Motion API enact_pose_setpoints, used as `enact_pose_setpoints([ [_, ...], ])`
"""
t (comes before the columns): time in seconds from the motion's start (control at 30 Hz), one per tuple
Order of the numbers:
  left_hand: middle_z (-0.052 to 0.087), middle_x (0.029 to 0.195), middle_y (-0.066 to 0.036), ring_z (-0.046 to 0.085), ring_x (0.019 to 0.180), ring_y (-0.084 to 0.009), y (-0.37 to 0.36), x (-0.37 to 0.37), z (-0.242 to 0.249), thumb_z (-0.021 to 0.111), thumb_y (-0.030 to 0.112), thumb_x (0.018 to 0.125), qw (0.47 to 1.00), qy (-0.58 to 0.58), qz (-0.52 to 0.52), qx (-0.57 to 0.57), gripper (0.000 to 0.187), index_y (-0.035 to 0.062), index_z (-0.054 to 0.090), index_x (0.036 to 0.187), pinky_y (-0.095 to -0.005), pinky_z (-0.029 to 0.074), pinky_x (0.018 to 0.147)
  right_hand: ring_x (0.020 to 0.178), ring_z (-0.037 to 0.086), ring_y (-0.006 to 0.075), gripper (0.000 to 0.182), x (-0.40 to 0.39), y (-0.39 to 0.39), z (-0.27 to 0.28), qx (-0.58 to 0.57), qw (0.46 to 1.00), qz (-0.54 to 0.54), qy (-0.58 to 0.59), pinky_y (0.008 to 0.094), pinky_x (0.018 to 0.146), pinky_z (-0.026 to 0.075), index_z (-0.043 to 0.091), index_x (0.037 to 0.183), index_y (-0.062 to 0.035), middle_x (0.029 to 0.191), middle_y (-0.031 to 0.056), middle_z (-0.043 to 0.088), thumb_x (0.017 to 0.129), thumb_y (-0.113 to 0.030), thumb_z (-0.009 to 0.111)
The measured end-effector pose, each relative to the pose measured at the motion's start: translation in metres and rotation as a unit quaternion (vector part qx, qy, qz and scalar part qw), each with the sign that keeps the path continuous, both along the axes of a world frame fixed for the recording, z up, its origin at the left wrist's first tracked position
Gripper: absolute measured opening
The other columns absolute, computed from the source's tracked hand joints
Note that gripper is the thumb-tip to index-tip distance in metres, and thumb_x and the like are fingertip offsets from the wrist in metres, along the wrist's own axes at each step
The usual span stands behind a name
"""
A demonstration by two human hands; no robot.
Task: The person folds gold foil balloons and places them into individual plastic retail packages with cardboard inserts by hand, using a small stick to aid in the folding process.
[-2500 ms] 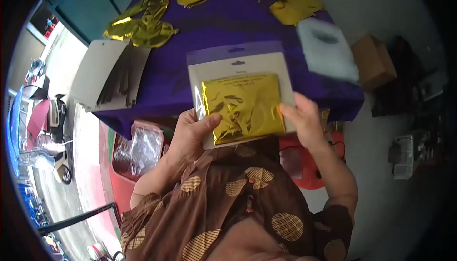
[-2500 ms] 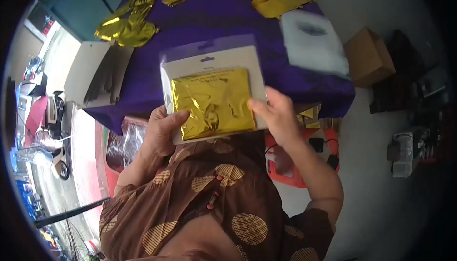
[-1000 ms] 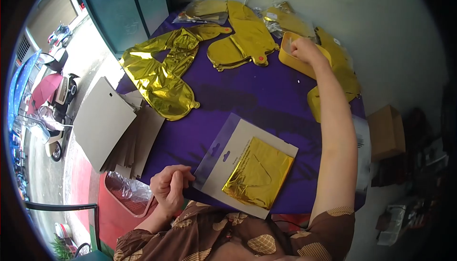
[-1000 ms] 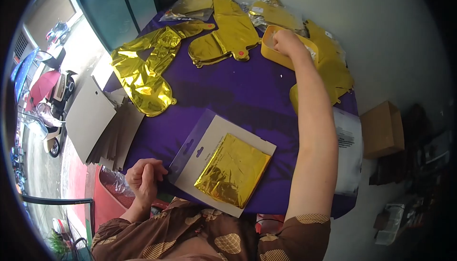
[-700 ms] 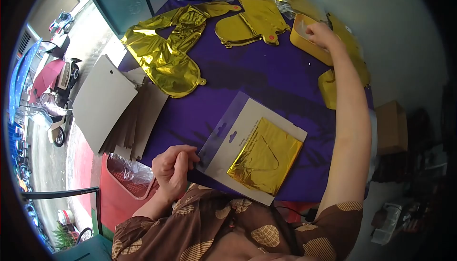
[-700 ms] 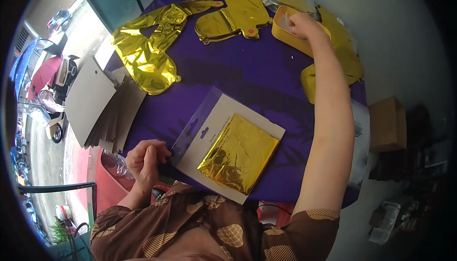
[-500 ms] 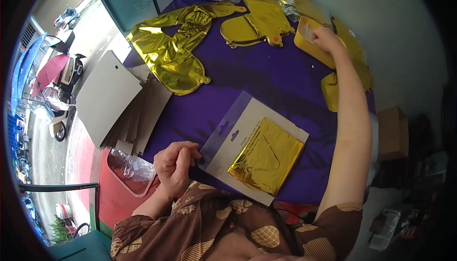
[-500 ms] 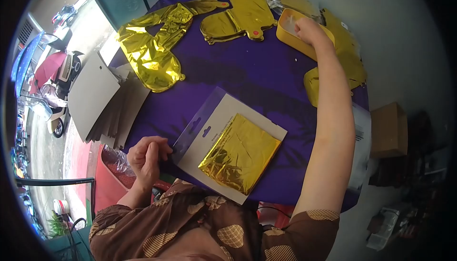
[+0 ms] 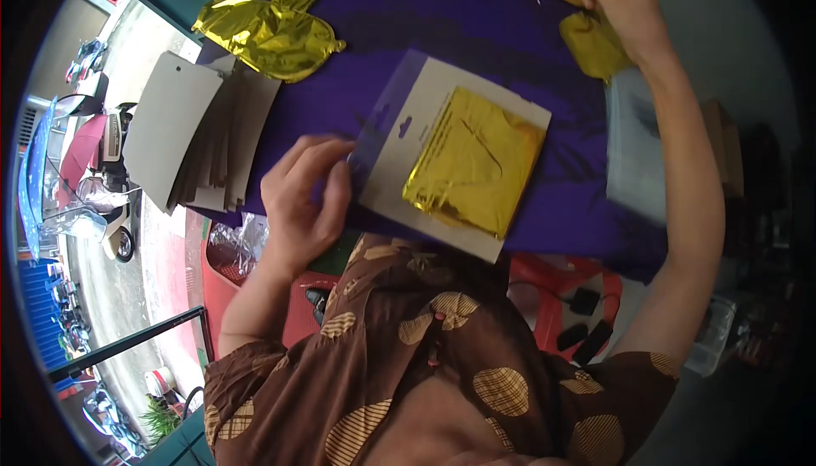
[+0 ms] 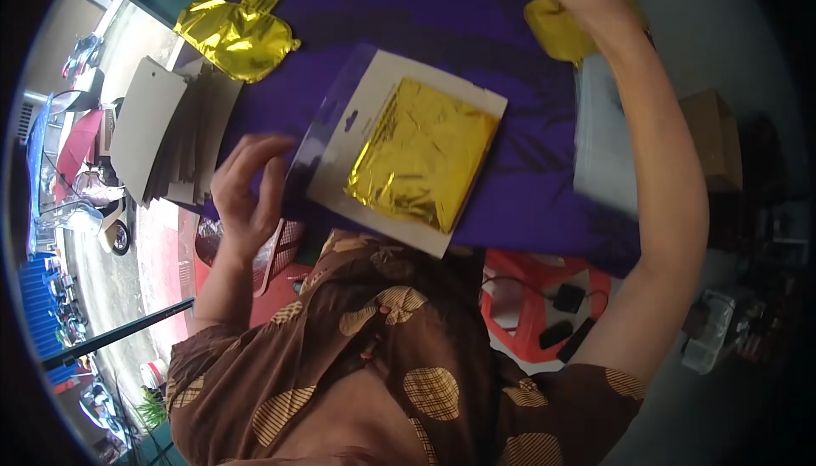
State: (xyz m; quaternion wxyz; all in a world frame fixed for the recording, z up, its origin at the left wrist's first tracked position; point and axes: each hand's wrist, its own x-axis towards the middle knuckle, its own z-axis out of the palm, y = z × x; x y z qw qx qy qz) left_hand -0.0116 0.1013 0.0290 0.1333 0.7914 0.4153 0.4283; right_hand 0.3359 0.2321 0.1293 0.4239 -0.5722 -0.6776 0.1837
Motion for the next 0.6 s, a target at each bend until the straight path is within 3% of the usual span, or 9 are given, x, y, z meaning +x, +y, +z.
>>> enact_pose_setpoints([
  [0.07,0.065,0.112,-0.021,0.065,0.101,-0.0362,0.005,0.005,0.026,0.061,-0.006,0.078,0.991,0.087,-0.105,0.012,0.027,-0.0021,0.066,0.104,-0.0373,0.053,0.085,0.064,0.052,0.0097,0.019,0.017,-0.043,-0.015,-0.026,0.998,0.051,-0.029,0.0239,0.063,0.045,0.069,0.103,0.0001,0.074,-0.0004,0.059,0.093,-0.015,0.063],
  [0.13,0.059,0.130,-0.021,0.055,0.122,-0.0397,0.017,0.016,0.040,0.060,-0.005,0.078,0.962,0.193,-0.178,0.081,0.031,-0.0021,0.065,0.109,-0.0422,0.050,0.097,0.060,0.054,0.0141,0.016,-0.001,-0.104,-0.018,-0.060,0.997,0.037,0.036,0.0267,0.058,0.045,0.070,0.101,-0.0009,0.073,0.0071,0.059,0.087,-0.006,0.064],
  [0.2,0.054,0.138,-0.019,0.047,0.132,-0.0393,0.032,0.030,0.039,0.060,-0.004,0.080,0.937,0.232,-0.242,0.100,0.035,-0.0010,0.064,0.115,-0.0449,0.046,0.104,0.062,0.054,0.0083,0.017,-0.005,-0.156,-0.027,-0.038,0.999,0.014,-0.022,0.0225,0.057,0.044,0.069,0.105,0.0019,0.072,0.0035,0.056,0.090,0.000,0.060],
  [0.23,0.052,0.142,-0.018,0.043,0.136,-0.0391,0.039,0.036,0.037,0.060,-0.003,0.081,0.922,0.252,-0.273,0.108,0.036,-0.0005,0.063,0.118,-0.0462,0.044,0.107,0.062,0.054,0.0092,0.016,-0.010,-0.179,-0.026,-0.023,0.998,0.007,-0.060,0.0232,0.057,0.044,0.068,0.103,0.0029,0.072,0.0043,0.056,0.090,0.002,0.059],
  [0.33,0.047,0.149,-0.015,0.036,0.142,-0.0388,0.059,0.057,0.025,0.060,0.001,0.084,0.888,0.284,-0.338,0.128,0.044,0.0020,0.060,0.128,-0.0475,0.040,0.112,0.061,0.057,0.0130,0.013,-0.018,-0.238,-0.035,-0.044,0.996,0.001,-0.074,0.0255,0.058,0.046,0.066,0.099,0.0034,0.073,0.0071,0.058,0.089,0.006,0.059],
  [0.37,0.042,0.153,-0.012,0.029,0.146,-0.0375,0.063,0.063,0.024,0.060,0.008,0.090,0.876,0.312,-0.349,0.116,0.051,0.0059,0.052,0.140,-0.0466,0.039,0.114,0.063,0.059,0.0157,0.012,-0.020,-0.252,-0.040,-0.046,0.996,0.004,-0.082,0.0273,0.059,0.047,0.066,0.099,0.0030,0.075,0.0085,0.060,0.088,0.006,0.060],
  [0.57,0.027,0.161,-0.011,0.017,0.150,-0.0343,0.093,0.082,-0.014,0.040,0.039,0.105,0.839,0.318,-0.425,0.122,0.056,0.0125,0.032,0.154,-0.0447,0.023,0.122,0.073,0.067,0.0325,0.011,-0.037,-0.290,-0.082,-0.008,0.985,0.040,-0.168,0.0393,0.066,0.053,0.064,0.096,0.0019,0.083,0.0166,0.067,0.086,0.004,0.063],
  [0.6,0.026,0.161,-0.012,0.016,0.150,-0.0343,0.092,0.083,-0.016,0.038,0.042,0.105,0.837,0.327,-0.429,0.094,0.058,0.0124,0.031,0.154,-0.0445,0.021,0.123,0.073,0.067,0.0323,0.010,-0.039,-0.290,-0.087,-0.001,0.983,0.042,-0.181,0.0393,0.066,0.053,0.063,0.096,0.0020,0.083,0.0163,0.067,0.086,0.004,0.063],
])
